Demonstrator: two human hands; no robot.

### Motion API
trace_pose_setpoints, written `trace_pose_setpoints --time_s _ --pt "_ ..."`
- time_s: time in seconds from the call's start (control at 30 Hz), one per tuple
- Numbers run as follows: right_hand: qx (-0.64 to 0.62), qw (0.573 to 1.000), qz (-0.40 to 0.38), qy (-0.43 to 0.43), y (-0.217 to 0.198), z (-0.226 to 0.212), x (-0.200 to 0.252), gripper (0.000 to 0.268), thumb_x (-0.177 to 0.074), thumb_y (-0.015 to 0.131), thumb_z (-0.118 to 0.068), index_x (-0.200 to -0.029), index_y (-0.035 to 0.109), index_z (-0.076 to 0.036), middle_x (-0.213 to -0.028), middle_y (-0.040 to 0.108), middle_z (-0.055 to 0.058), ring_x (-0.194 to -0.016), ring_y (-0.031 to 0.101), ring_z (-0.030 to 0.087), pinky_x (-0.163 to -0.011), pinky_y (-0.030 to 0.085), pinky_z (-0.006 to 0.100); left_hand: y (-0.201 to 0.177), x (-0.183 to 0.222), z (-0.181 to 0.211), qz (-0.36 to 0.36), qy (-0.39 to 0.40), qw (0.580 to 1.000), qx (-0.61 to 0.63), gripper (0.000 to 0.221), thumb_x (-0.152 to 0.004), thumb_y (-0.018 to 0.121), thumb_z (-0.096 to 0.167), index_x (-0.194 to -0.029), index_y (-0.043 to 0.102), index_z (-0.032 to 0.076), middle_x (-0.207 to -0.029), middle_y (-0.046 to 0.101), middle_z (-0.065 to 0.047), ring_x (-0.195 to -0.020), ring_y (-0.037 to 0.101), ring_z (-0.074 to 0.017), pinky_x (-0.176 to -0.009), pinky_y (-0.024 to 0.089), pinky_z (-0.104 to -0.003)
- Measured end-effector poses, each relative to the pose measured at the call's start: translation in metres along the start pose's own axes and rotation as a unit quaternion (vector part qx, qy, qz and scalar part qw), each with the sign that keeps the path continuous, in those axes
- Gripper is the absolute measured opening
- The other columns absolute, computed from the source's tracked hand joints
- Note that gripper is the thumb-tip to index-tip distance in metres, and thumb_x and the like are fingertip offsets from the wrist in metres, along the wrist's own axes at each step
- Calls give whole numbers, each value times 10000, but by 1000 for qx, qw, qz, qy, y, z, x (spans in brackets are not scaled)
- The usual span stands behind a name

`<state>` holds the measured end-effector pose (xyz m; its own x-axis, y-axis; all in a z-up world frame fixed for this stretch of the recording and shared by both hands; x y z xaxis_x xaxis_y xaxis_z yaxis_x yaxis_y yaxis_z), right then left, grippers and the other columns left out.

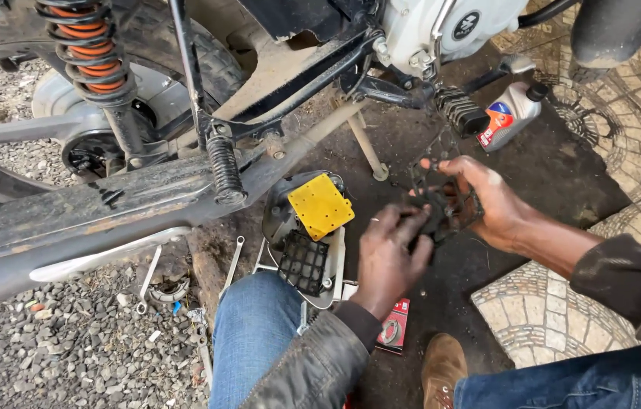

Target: Removing, inspecting, and reassembling a motorcycle foam air filter and its plastic frame.

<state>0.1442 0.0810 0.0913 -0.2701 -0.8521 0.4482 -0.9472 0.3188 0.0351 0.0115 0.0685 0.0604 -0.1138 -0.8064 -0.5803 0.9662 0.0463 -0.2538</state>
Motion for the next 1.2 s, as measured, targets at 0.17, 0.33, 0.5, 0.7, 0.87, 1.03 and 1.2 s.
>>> trace_pose_setpoints --time_s 0.17,0.33,0.5,0.7,0.87,1.03,1.2 --pt "-5 999 20 -34 -26 16 -25 323 -863 691 -399 -1036 682 -126 -840 501 123 -784 561 248 -524 470 364 9 -6 -12 -9 -70 995 71 308 -752 753 133 -1037 800 241 -876 721 13 -826 749 -278 -676 612 -359" --pt "23 971 -112 -209 10 8 -11 879 -779 569 -352 -1601 345 -139 -1370 581 191 -1172 656 320 -826 615 434 54 39 -79 17 -453 776 439 173 -829 860 182 -913 757 72 -768 674 -16 -711 652 -120 -625 558 -271" --pt "156 947 -101 -261 21 2 -3 798 -840 570 -265 -1594 348 -132 -1421 507 251 -1264 598 383 -920 577 506 54 47 -71 39 -435 761 480 130 -913 783 90 -902 657 59 -790 659 -29 -775 657 -129 -689 554 -265" --pt "-98 991 -82 -38 6 3 -16 516 -876 585 -396 -1320 658 -143 -1012 720 159 -903 748 319 -684 613 448 8 -5 -10 -93 45 994 22 109 -952 693 157 -1037 722 219 -987 607 -4 -878 714 -331 -745 608 -421" --pt "-75 992 -101 -18 6 -27 -9 278 -898 604 -475 -930 652 -203 -964 759 158 -821 774 307 -562 635 538 -10 -27 -11 -137 127 977 -99 133 -985 594 163 -1061 698 193 -1055 612 -62 -872 693 -355 -742 607 -458" --pt "-152 985 -85 -10 -12 -1 -34 537 -959 569 -578 -1204 699 -118 -995 718 82 -805 666 234 -722 511 342 -38 -43 47 -47 110 988 100 245 -980 579 14 -1196 655 101 -1177 560 -102 -1162 610 -289 -1022 535 -401" --pt "-88 994 -64 10 -4 5 -18 588 -962 485 -520 -1317 641 -78 -1137 724 147 -978 709 317 -741 569 449 1 -6 35 -118 181 975 58 459 -948 580 -110 -1322 631 152 -1267 625 -79 -1094 660 -293 -943 559 -406"
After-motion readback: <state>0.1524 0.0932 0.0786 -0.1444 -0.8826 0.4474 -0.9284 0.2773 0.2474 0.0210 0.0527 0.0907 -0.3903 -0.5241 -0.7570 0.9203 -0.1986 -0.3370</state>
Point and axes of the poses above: each hand's wrist, its own x-axis away from the middle knuckle, its own y-axis out of the palm, z = x × y, the point moved 10 cm from there along -x, towards the middle knuckle
